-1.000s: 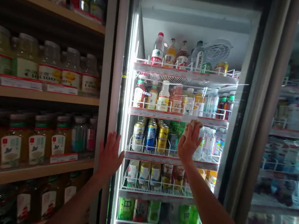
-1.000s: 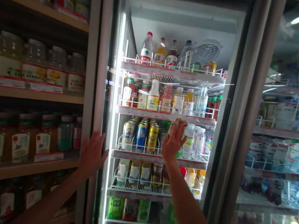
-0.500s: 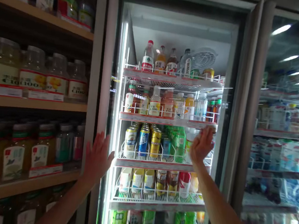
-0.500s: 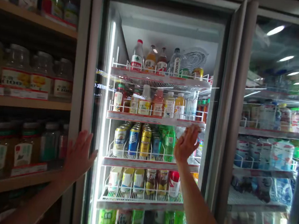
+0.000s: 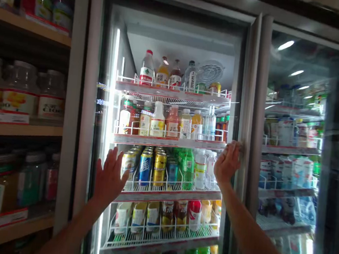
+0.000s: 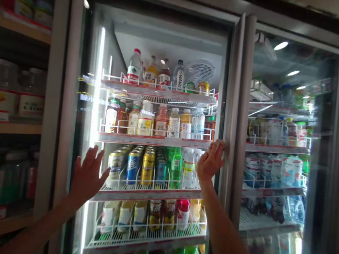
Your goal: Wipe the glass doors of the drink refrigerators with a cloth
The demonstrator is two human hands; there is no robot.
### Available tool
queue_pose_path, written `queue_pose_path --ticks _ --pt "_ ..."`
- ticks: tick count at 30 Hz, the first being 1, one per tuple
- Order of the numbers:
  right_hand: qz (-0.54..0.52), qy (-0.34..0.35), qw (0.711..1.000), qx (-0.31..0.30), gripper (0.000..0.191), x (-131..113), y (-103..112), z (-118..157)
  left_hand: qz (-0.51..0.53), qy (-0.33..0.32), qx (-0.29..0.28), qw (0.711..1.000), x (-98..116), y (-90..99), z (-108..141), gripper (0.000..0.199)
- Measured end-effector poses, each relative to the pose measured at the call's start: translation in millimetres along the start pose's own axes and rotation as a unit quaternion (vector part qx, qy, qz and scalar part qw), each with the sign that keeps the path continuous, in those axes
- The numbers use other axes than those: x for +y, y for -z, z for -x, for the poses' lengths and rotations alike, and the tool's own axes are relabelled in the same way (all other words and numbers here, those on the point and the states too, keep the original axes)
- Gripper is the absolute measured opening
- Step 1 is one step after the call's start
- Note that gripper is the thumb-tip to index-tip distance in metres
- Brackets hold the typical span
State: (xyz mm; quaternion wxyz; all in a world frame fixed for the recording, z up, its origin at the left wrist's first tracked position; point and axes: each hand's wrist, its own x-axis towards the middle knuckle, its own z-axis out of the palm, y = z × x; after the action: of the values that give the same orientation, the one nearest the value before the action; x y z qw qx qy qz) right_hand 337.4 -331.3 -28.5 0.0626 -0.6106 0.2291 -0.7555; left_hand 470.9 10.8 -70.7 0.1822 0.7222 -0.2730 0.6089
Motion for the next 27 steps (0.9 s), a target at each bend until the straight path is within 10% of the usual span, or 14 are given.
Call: queue_pose_path --ticks 7,13,17,21,27 --pt "-0.044 0.319 0.937 -0.132 0.047 -42 -1 34 0.026 -0.007 -0.004 1.000 24 -8.8 -18 0.060" --pt "0.001 0.025 1.000 -0.003 0.055 -14 -6 -21 -0.002 -0.016 -0.017 1.000 11 1.1 -16 0.054" --pt "-0.049 0.171 0.981 -0.077 0.054 -70 -18 11 -0.017 -0.020 -0.035 0.999 9 6.1 -15 0.053" --pt "-0.103 0.399 0.897 -0.159 0.058 -112 -19 43 -0.021 -0.005 -0.050 0.998 2 14.6 -15 0.055" --pt "-0.104 0.165 0.979 -0.060 0.058 -137 -36 5 -0.057 0.062 -0.049 0.995 -33 39.4 -5 0.057"
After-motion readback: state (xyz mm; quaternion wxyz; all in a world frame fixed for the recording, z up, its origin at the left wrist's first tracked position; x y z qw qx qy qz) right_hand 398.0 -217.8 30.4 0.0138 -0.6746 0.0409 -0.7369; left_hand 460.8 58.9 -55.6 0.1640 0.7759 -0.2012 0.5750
